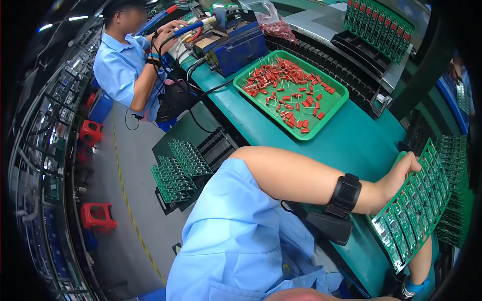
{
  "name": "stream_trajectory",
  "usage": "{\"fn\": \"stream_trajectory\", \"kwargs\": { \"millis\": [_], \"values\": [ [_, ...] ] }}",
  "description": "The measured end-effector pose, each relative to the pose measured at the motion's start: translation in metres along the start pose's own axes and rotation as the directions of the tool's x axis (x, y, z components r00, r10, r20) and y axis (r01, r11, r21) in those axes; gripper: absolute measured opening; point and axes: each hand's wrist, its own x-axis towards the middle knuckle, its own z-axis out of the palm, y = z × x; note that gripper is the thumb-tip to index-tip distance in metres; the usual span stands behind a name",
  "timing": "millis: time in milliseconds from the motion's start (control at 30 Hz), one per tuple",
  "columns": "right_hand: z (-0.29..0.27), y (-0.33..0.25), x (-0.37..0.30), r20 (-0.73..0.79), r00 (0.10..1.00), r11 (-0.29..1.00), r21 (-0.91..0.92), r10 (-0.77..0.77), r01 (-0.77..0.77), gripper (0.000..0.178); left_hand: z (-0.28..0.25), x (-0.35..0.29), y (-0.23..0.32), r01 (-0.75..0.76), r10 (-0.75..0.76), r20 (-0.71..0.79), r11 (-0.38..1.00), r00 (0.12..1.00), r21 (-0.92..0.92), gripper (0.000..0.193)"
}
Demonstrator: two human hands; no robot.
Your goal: The person assembles circuit boards by hand, picking small electronic components from a green tray and inserting them into the boards. They repeatedly reach into the tray to retrieve components, place them onto the board, and then set the board aside to pick up another one from a stack.
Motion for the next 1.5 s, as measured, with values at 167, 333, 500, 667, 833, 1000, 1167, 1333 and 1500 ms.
{"fn": "stream_trajectory", "kwargs": {
  "millis": [167, 333, 500, 667, 833, 1000, 1167, 1333, 1500],
  "values": [
    [-0.004, 0.001, -0.005, 0.211, 0.974, 0.995, -0.039, -0.086, 0.096, 0.023, 0.005, -0.009, 0.010, 0.053, -0.058, -0.045, 0.992, 0.997, -0.114, 0.040],
    [-0.011, -0.026, 0.003, 0.241, 0.947, 0.956, -0.148, -0.215, 0.254, 0.026, 0.018, -0.011, 0.016, 0.191, -0.201, -0.035, 0.962, 0.979, -0.194, 0.046],
    [0.022, -0.008, -0.024, -0.003, 0.932, 0.825, 0.465, 0.363, -0.320, 0.031, 0.007, -0.014, 0.022, 0.217, -0.198, 0.116, 0.957, 0.973, -0.192, 0.053],
    [0.002, -0.033, 0.002, 0.003, 0.980, 0.965, 0.169, 0.200, -0.198, 0.029, 0.012, -0.017, 0.022, 0.274, -0.270, 0.050, 0.929, 0.961, -0.248, 0.057],
    [-0.013, -0.046, 0.013, 0.017, 0.992, 0.992, -0.043, 0.123, -0.122, 0.029, 0.003, -0.016, 0.019, 0.339, -0.355, -0.034, 0.912, 0.934, -0.229, 0.053],
    [-0.013, -0.053, 0.034, -0.186, 0.980, 0.994, -0.100, -0.064, 0.046, 0.018, 0.006, -0.020, 0.029, 0.343, -0.338, 0.068, 0.900, 0.939, -0.268, 0.056],
    [-0.033, -0.060, 0.030, -0.100, 0.981, 0.986, 0.015, 0.169, -0.169, 0.026, 0.003, -0.021, 0.037, 0.306, -0.307, 0.026, 0.934, 0.951, -0.182, 0.061],
    [-0.034, -0.075, 0.023, -0.327, 0.926, 0.978, 0.156, 0.186, -0.141, 0.024, 0.004, -0.022, 0.033, 0.336, -0.354, -0.073, 0.922, 0.932, -0.191, 0.064],
    [-0.005, -0.097, 0.033, -0.421, 0.907, 0.994, 0.088, -0.016, 0.058, 0.019, 0.015, -0.031, 0.021, 0.299, -0.298, -0.027, 0.954, 0.954, 0.015, 0.066]
  ]
}}
